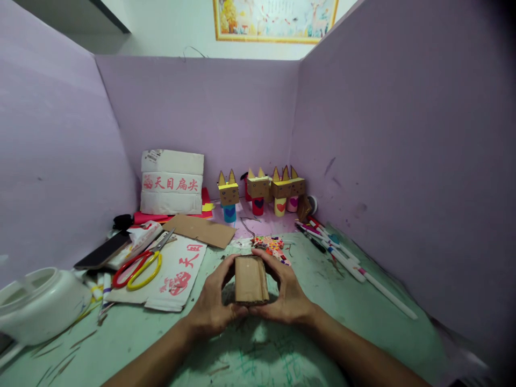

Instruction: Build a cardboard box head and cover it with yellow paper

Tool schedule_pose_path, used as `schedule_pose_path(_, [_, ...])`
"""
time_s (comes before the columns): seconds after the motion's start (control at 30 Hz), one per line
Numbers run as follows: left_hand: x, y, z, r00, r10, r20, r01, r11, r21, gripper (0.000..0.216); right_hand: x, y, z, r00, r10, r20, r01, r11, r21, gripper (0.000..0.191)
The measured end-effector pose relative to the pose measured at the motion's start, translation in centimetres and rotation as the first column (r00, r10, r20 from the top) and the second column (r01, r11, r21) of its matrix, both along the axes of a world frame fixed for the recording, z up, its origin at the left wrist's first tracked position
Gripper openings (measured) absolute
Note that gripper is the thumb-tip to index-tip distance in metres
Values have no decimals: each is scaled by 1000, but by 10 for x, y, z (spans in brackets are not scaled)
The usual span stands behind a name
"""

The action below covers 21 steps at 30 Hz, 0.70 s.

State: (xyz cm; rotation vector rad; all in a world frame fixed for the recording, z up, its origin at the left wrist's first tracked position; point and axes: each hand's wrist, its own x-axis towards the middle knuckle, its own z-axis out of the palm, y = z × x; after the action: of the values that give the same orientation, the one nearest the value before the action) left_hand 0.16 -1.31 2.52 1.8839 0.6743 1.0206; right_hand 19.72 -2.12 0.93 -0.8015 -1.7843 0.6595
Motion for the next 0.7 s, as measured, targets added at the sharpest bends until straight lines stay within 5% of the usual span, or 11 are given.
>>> schedule_pose_path(0.17, [-1,7,-2,985,-40,170,74,977,-201,91,-7,4,-1,985,96,-142,-121,977,-174,119])
schedule_pose_path(0.27, [-9,15,-5,912,-11,410,195,891,-411,77,-8,9,-5,966,119,-230,-161,972,-171,131])
schedule_pose_path(0.43, [-31,33,-9,708,100,699,489,644,-588,42,-2,20,-5,832,51,-553,-176,968,-176,88])
schedule_pose_path(0.57, [-34,40,-8,623,196,757,513,628,-585,58,-1,22,0,708,-138,-693,-137,935,-326,67])
schedule_pose_path(0.7, [-27,35,-1,653,318,687,419,604,-678,61,-2,19,3,747,-161,-645,-111,926,-360,63])
